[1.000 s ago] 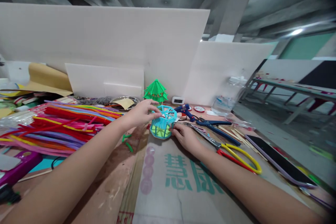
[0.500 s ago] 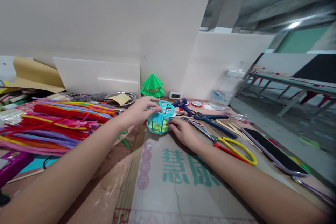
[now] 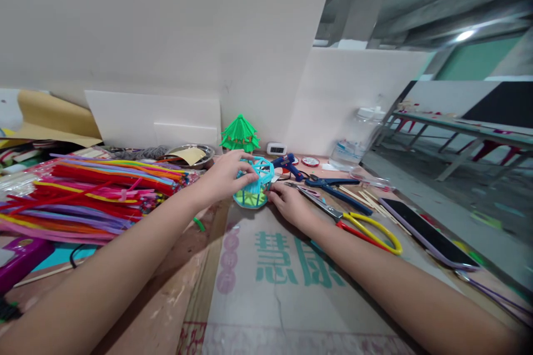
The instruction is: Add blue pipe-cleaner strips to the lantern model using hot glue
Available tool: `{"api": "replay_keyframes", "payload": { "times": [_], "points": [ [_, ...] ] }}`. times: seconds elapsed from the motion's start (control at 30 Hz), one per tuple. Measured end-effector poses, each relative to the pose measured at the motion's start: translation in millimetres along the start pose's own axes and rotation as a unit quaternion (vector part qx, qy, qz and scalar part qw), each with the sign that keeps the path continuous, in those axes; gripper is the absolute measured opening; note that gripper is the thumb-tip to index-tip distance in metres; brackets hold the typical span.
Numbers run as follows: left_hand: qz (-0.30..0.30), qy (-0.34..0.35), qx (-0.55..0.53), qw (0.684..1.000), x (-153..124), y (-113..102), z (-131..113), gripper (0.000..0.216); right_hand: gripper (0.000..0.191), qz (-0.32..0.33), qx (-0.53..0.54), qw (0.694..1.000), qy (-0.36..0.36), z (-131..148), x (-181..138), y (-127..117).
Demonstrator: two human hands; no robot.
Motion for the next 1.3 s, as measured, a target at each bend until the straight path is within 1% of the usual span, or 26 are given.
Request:
{"api": "replay_keyframes", "payload": {
  "times": [0.13,0.2,0.27,0.37,0.43,0.5,0.6,0.83,1.17,1.23,1.3],
  "points": [
    [0.017,-0.035,-0.028,0.999,0,4,1,0.025,0.019,0.002,-0.004,1.000,-0.001,-2,-1,1],
    [0.016,-0.037,-0.042,0.998,0,4,4,0.026,0.018,0.001,-0.004,1.000,0.001,-3,-1,1],
    [0.002,-0.034,-0.052,0.998,2,-1,8,0.028,0.018,-0.001,-0.003,1.000,0.002,-3,0,1],
    [-0.027,-0.044,-0.057,0.997,4,-15,15,0.027,0.020,-0.004,-0.001,1.000,0.003,-4,0,1],
    [-0.021,-0.053,-0.062,0.996,4,-23,19,0.025,0.021,-0.005,0.000,1.000,0.003,-4,0,1],
    [0.006,-0.052,-0.069,0.996,3,-25,21,0.024,0.022,-0.007,0.000,1.000,0.002,-4,-1,1],
    [0.032,-0.022,-0.079,0.996,2,-22,21,0.023,0.023,-0.007,0.002,1.000,-0.002,-4,-1,1],
    [0.042,0.019,-0.079,0.996,0,-15,22,0.025,0.024,-0.002,0.003,1.000,-0.001,-3,0,2],
    [0.039,0.038,-0.089,0.995,1,-16,20,0.021,0.023,-0.002,0.004,1.000,-0.004,-4,0,2],
    [0.033,0.030,-0.078,0.996,2,-17,21,0.023,0.022,-0.001,0.005,1.000,-0.005,-2,0,1],
    [0.026,0.008,-0.065,0.998,2,-17,23,0.024,0.021,0.001,0.007,1.000,-0.006,-1,0,1]
  ]
}}
Point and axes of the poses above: each hand's wrist, its own x-axis towards the middle knuckle, its own y-axis out of the palm, z = x × y, the point moved 4 cm from there along x, towards the middle knuckle, and after that the axes turned 14 degrees about -z, right-handed, at the moved point
